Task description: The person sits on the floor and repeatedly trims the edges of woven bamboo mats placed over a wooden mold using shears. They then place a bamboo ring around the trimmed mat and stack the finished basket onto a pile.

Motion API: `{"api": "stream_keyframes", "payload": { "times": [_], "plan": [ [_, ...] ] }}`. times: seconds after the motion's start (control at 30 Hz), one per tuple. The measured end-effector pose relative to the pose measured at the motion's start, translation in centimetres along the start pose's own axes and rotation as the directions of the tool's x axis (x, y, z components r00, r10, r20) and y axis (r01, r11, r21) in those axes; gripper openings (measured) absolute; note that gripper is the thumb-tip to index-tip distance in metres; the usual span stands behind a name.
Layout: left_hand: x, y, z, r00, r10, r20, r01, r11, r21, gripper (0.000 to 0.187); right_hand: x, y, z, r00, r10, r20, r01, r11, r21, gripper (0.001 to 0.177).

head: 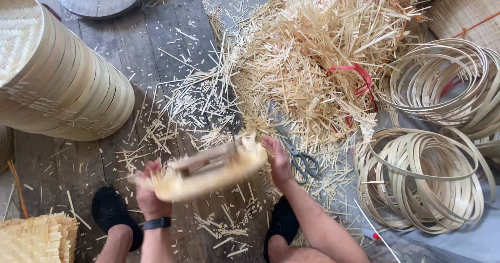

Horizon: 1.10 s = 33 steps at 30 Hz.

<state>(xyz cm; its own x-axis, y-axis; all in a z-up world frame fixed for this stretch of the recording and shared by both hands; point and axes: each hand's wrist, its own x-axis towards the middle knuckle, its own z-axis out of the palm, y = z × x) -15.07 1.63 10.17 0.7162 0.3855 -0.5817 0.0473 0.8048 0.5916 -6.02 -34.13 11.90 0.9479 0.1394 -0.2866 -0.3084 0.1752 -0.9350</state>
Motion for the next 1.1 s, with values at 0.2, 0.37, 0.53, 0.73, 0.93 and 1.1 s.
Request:
{"api": "stream_keyframes", "payload": {
  "times": [0.2,0.37,0.53,0.73,0.93,1.1],
  "plan": [
    [-1.1,-2.5,-0.7,0.957,-0.291,0.01,0.289,0.954,0.082,0.074,-1.5,1.3,0.8,0.943,0.317,0.1,-0.332,0.876,0.351,0.049],
    [2.0,-6.5,-3.8,0.982,-0.182,0.048,0.17,0.966,0.193,0.064,-2.8,5.8,-0.5,0.937,0.348,-0.037,-0.321,0.895,0.31,0.053],
    [-1.0,-12.4,-2.1,0.834,0.541,0.104,-0.117,-0.011,0.993,0.078,-1.0,5.6,1.5,0.952,-0.28,0.123,0.237,0.422,-0.875,0.063],
    [-6.7,-16.2,3.3,0.893,0.443,0.08,0.025,-0.226,0.974,0.088,3.2,3.4,7.1,0.758,-0.035,0.651,0.652,0.036,-0.757,0.077],
    [-7.6,-12.8,3.4,0.844,0.45,0.293,-0.165,-0.301,0.939,0.086,-0.2,1.6,6.5,0.776,-0.061,0.628,0.63,0.114,-0.768,0.069],
    [-6.8,-13.3,1.9,0.809,0.339,0.48,-0.334,-0.408,0.85,0.073,-3.8,2.9,6.0,0.882,-0.163,0.443,0.47,0.219,-0.855,0.069]
  ]
}}
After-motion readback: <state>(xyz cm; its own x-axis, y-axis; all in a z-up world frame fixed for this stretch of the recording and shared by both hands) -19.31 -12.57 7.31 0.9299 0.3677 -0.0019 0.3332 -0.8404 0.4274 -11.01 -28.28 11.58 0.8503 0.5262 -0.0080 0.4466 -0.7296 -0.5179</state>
